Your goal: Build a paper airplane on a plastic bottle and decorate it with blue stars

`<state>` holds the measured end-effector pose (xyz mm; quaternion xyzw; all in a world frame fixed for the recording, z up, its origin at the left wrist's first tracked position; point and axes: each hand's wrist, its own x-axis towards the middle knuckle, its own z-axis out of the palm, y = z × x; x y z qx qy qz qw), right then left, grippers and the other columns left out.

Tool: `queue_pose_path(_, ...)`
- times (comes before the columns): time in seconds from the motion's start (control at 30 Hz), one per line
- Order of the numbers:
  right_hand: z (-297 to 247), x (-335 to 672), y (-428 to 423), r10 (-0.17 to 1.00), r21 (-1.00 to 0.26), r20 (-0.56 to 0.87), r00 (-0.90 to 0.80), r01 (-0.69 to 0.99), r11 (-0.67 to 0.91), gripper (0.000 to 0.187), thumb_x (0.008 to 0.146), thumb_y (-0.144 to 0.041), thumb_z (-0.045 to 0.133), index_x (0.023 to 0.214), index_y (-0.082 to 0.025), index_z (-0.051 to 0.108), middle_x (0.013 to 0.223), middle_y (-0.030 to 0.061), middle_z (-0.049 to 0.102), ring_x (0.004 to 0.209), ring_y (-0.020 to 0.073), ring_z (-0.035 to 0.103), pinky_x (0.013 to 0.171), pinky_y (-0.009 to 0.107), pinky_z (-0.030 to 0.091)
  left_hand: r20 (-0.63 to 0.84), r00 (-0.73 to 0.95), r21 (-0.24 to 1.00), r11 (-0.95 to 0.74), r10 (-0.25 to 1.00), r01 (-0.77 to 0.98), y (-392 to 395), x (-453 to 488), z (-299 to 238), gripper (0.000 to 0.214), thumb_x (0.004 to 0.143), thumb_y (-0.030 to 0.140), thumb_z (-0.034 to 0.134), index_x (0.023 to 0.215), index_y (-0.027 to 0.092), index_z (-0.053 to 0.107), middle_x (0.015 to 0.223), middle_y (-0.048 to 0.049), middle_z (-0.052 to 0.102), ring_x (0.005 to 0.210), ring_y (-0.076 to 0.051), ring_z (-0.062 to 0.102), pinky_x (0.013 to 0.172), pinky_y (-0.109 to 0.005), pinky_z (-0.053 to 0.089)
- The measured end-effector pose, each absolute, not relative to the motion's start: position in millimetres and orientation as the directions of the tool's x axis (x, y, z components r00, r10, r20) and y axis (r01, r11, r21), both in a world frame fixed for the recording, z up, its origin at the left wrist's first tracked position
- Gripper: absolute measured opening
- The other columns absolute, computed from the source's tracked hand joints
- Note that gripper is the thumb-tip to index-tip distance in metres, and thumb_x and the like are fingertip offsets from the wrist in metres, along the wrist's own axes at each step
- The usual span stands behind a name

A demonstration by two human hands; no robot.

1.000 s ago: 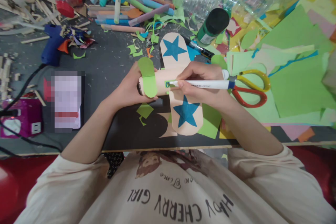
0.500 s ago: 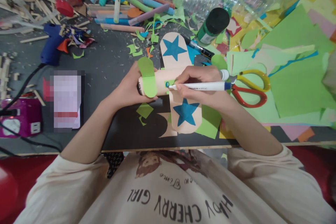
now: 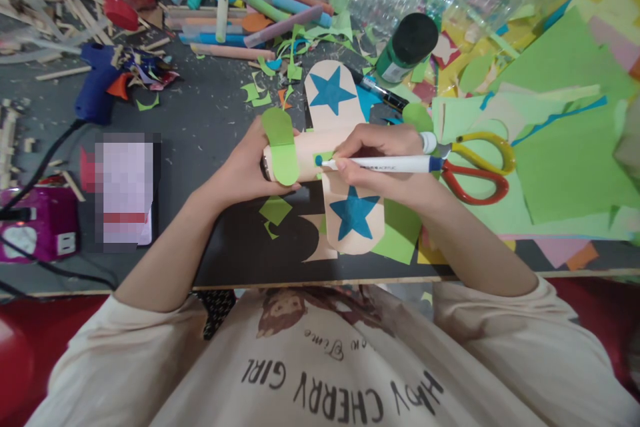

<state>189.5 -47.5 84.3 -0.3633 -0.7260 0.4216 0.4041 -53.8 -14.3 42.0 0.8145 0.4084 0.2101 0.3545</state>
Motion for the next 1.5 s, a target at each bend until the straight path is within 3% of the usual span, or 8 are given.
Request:
queue_pose_path(0.37,92.7,190.3,-44.4,0.918,-0.916,0.291,-0.270,0.200,0.349,0.019,0.077,-0.017,0.065,0.064,-0.026,0.054,0.061,-0.0018,0.061,0.049,0.0127,0.051,0.042,0.029,0.037,0.078,0.587,0.741,-0.441,0.806,0.507,-14.5,-54.9,42.2,0.073,0.069,0.057,0.079,0.130,0.024,0.053,0.134,-0.0118,0.055,0.123,-0.033,0.056,0.103,-0.044,0.049)
queue_pose_path(0.7,84.8,193.5,-48.3,0.907,-0.903,0.196,-0.373,0.292,0.315,0.020,0.086,-0.032,0.065,0.070,-0.022,0.057,0.064,-0.0025,0.063,0.051,0.0096,0.048,0.047,0.026,0.038,0.067,0.585,0.735,-0.436,0.808,0.518,-13.9,-55.9,40.7,0.074,0.068,0.056,0.079,0.130,0.024,0.052,0.137,-0.0118,0.054,0.124,-0.033,0.055,0.106,-0.046,0.047)
queue_pose_path(1.07,99.4,192.6,-42.4,0.919,-0.904,0.253,-0.302,0.263,0.336,0.023,0.073,-0.011,0.064,0.060,-0.024,0.050,0.057,-0.0018,0.058,0.049,0.0107,0.047,0.043,0.028,0.033,0.081,0.587,0.719,-0.455,0.805,0.526,-13.4,-56.6,40.8,0.074,0.068,0.055,0.080,0.129,0.024,0.053,0.135,-0.0126,0.056,0.124,-0.034,0.056,0.107,-0.048,0.046)
queue_pose_path(1.5,89.8,196.8,-45.1,0.907,-0.895,0.163,-0.388,0.329,0.302,0.021,0.085,-0.027,0.065,0.068,-0.024,0.054,0.060,-0.0018,0.060,0.050,0.0120,0.047,0.047,0.029,0.038,0.110,0.595,0.727,-0.472,0.796,0.498,-13.5,-57.4,38.2,0.074,0.070,0.059,0.078,0.130,0.024,0.052,0.135,-0.0129,0.055,0.123,-0.034,0.057,0.103,-0.045,0.049)
